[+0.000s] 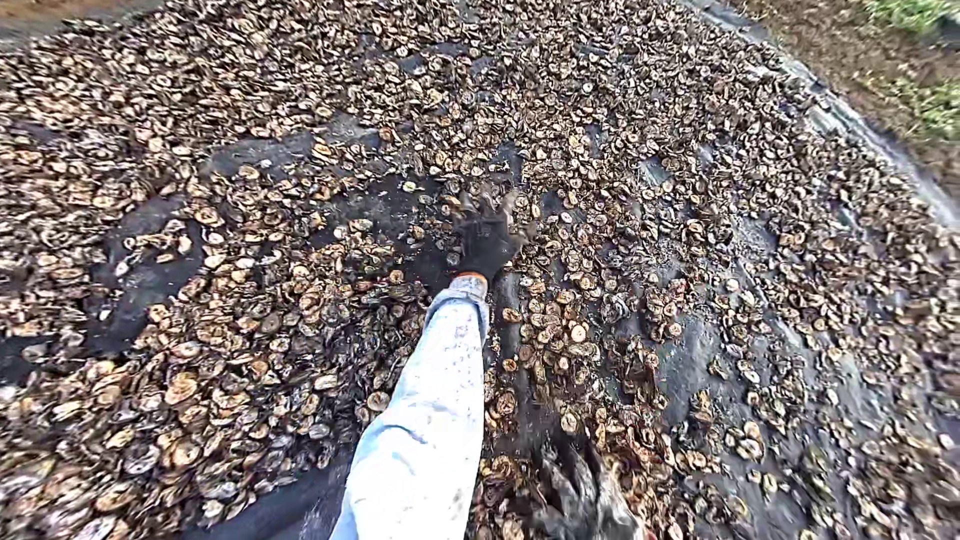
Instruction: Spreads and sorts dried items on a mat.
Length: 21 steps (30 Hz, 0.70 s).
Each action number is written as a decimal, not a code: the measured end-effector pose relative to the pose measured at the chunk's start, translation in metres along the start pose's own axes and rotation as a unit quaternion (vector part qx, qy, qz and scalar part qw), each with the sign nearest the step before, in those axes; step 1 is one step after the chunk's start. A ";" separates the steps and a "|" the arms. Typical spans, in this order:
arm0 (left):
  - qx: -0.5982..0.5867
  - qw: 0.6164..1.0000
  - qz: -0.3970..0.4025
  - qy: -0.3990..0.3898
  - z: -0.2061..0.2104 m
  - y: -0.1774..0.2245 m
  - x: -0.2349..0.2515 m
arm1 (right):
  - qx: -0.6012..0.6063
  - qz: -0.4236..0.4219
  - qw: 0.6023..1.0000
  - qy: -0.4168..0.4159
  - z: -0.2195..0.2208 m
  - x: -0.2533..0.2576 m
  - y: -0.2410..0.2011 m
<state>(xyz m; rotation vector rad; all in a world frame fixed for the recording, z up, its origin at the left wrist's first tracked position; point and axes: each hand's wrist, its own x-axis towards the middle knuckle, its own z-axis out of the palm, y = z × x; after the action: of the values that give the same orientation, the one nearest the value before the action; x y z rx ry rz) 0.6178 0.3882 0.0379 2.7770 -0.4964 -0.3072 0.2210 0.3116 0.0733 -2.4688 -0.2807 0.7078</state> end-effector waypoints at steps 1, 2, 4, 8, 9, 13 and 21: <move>0.017 0.999 0.046 -0.018 0.021 0.003 -0.008 | 0.007 0.029 0.999 -0.014 0.003 -0.022 0.005; 0.013 0.995 0.091 -0.047 0.037 0.005 -0.023 | 0.007 0.054 0.998 -0.021 0.001 -0.041 0.015; 0.005 0.986 0.168 -0.010 0.064 -0.010 -0.051 | 0.015 0.107 0.994 0.019 -0.009 -0.071 0.047; -0.006 0.996 0.087 -0.015 0.052 -0.019 -0.095 | 0.253 0.373 0.884 0.125 -0.073 -0.085 0.097; -0.017 0.997 0.072 -0.028 0.041 -0.015 -0.102 | 0.330 0.391 0.838 0.188 -0.091 -0.080 0.107; -0.064 0.995 0.058 0.041 0.012 -0.010 -0.102 | 0.493 0.324 0.708 0.389 -0.133 -0.067 0.148; -0.132 0.986 -0.006 0.097 -0.029 0.001 -0.125 | 0.424 0.339 0.686 0.484 -0.184 -0.083 0.215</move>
<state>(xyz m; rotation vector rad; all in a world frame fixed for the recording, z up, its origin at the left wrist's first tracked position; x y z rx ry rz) 0.5100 0.4406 0.0851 2.5188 -0.3620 -0.0932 0.2613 0.0233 0.1184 -1.6075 1.1520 -0.3012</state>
